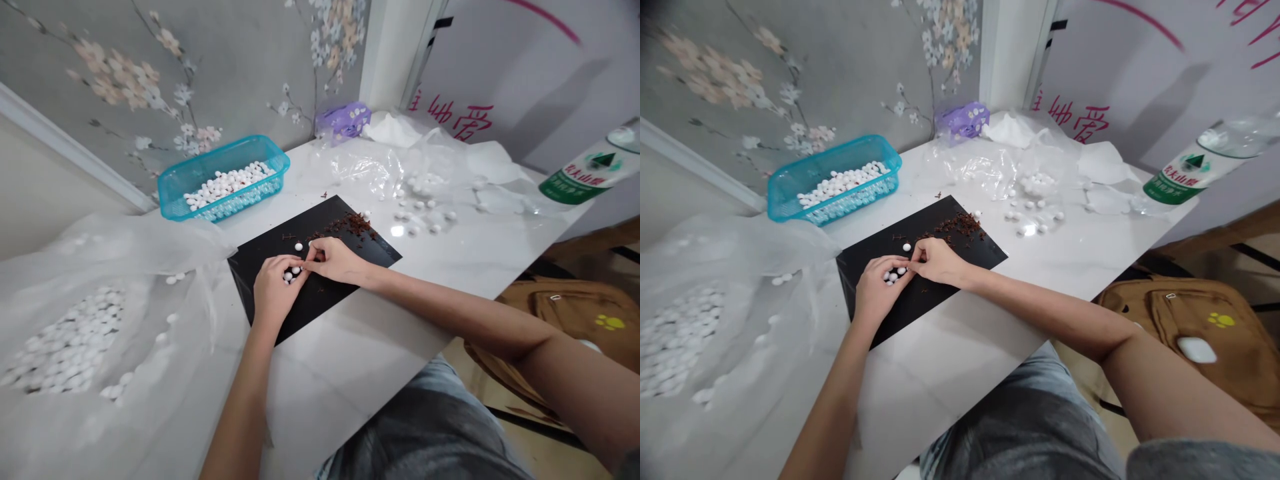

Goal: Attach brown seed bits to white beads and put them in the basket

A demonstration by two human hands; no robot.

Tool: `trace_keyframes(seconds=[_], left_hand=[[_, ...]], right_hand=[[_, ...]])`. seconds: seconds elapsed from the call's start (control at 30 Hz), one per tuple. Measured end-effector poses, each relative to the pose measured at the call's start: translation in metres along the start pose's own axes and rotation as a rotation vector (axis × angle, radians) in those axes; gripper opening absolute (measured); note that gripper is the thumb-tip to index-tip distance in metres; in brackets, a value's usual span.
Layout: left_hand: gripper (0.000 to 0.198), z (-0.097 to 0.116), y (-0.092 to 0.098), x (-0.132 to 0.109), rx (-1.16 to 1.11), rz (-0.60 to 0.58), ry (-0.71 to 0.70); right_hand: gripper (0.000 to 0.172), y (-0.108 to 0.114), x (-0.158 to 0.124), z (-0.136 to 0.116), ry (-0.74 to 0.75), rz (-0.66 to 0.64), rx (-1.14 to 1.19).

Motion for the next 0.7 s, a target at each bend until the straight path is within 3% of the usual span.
trace_keyframes(seconds=[0.7], left_hand=[[0.006, 0.0009, 0.0004, -0.0008, -0.005, 0.001, 0.012]], right_hand=[[0.020, -0.0003, -0.0016, 0.0019, -0.020, -0.002, 0.012]])
Point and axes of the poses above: each hand's wrist, its own x-axis towards the middle knuckle, its own y-axis out of the back of the hand, z = x × y, the point moved 9 cm from there along x, towards the middle knuckle, and after that the axes turned 2 degrees about x, right-handed, at the moved point
